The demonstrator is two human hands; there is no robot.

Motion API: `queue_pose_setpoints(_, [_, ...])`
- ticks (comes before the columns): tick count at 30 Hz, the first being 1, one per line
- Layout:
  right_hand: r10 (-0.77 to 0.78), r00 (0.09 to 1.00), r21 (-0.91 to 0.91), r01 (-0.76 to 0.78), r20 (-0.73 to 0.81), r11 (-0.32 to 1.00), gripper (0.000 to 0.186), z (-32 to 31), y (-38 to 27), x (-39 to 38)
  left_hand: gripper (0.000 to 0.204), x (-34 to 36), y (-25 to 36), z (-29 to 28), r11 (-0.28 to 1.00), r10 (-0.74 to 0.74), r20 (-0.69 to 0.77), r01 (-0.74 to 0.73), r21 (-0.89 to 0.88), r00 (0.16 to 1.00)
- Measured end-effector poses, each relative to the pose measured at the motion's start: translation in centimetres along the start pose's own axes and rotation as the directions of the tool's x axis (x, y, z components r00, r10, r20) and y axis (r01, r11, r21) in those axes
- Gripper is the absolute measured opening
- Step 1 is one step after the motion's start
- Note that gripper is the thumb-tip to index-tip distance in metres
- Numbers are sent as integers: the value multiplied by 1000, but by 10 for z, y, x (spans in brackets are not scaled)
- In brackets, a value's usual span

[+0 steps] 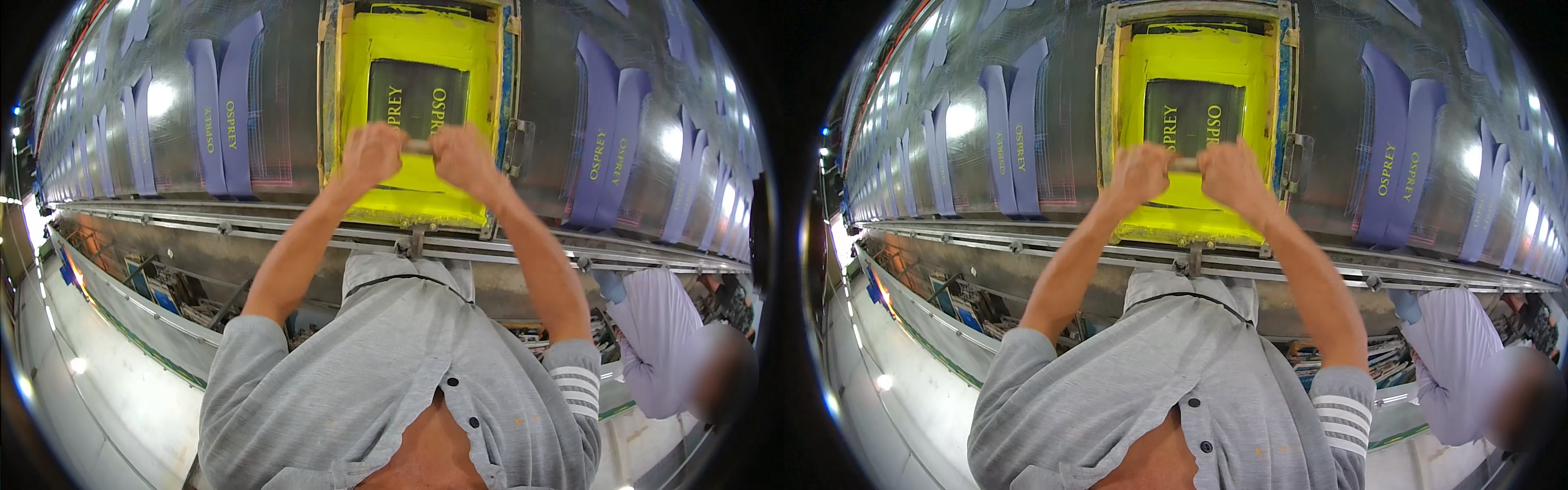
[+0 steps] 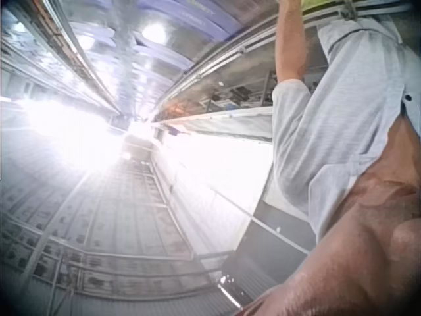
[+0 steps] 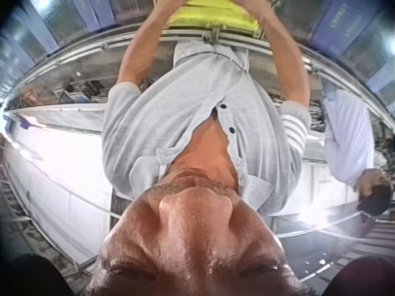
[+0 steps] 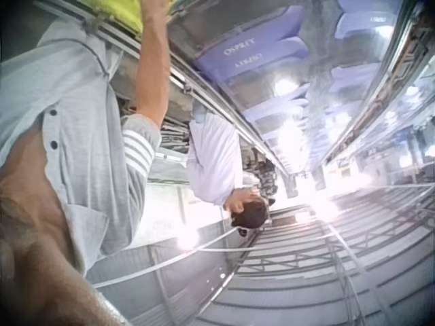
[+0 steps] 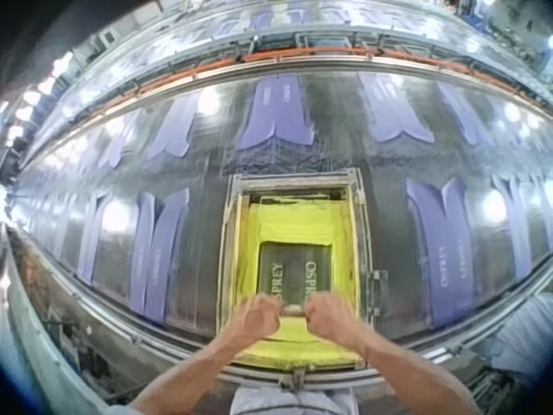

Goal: The person repeatedly applies yellow ink to a screen-printing frame using a squeegee, then lifts the frame to transfer the ink onto purple fabric pieces below. The process is repeated multiple times in a continuous loop.

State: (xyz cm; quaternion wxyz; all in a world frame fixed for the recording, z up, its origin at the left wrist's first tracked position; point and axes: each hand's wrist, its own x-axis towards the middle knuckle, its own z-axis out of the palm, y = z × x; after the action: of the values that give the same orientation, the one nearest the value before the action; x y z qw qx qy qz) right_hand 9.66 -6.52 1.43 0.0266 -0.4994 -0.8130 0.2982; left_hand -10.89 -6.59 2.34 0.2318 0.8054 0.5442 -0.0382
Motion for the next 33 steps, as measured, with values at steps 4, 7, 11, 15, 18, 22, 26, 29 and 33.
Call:
queue_pose_setpoints(4, [82,997,-38,-81,5,996,11,-61,33,88,34,99,-26,-47,1000,-27,-39,27,-15,999])
queue_pose_setpoints(7, [139,990,-50,-138,30,989,11,-78,45,118,35,130,-30,-68,998,-42,-40,43,42,998])
queue_pose_setpoints(11, [2,998,-121,-9,-58,993,9,-61,33,88,36,98,-22,-53,1000,-14,-92,16,18,996])
queue_pose_setpoints(15, [-53,996,-125,45,-68,991,8,-15,-8,8,33,5,1,-5,994,-40,-102,30,-105,994])
queue_pose_setpoints(18, [-52,996,-124,43,-66,991,8,23,-23,-42,33,-44,17,33,993,-16,-81,6,-115,997])
queue_pose_setpoints(22, [-28,997,107,36,-70,994,24,26,-22,-76,33,-74,36,43,991,5,-96,-18,-134,995])
queue_pose_setpoints(26, [50,766,-138,-180,-641,974,46,-26,17,-40,34,-81,3,29,992,36,-149,-54,-117,988])
queue_pose_setpoints(29, [691,512,532,-444,-510,721,41,-20,89,-25,33,-70,3,9,990,83,-142,-98,-100,986])
queue_pose_setpoints(33, [746,512,604,-454,-426,655,38,-11,136,-42,30,-80,27,49,964,59,-343,-143,-225,937])
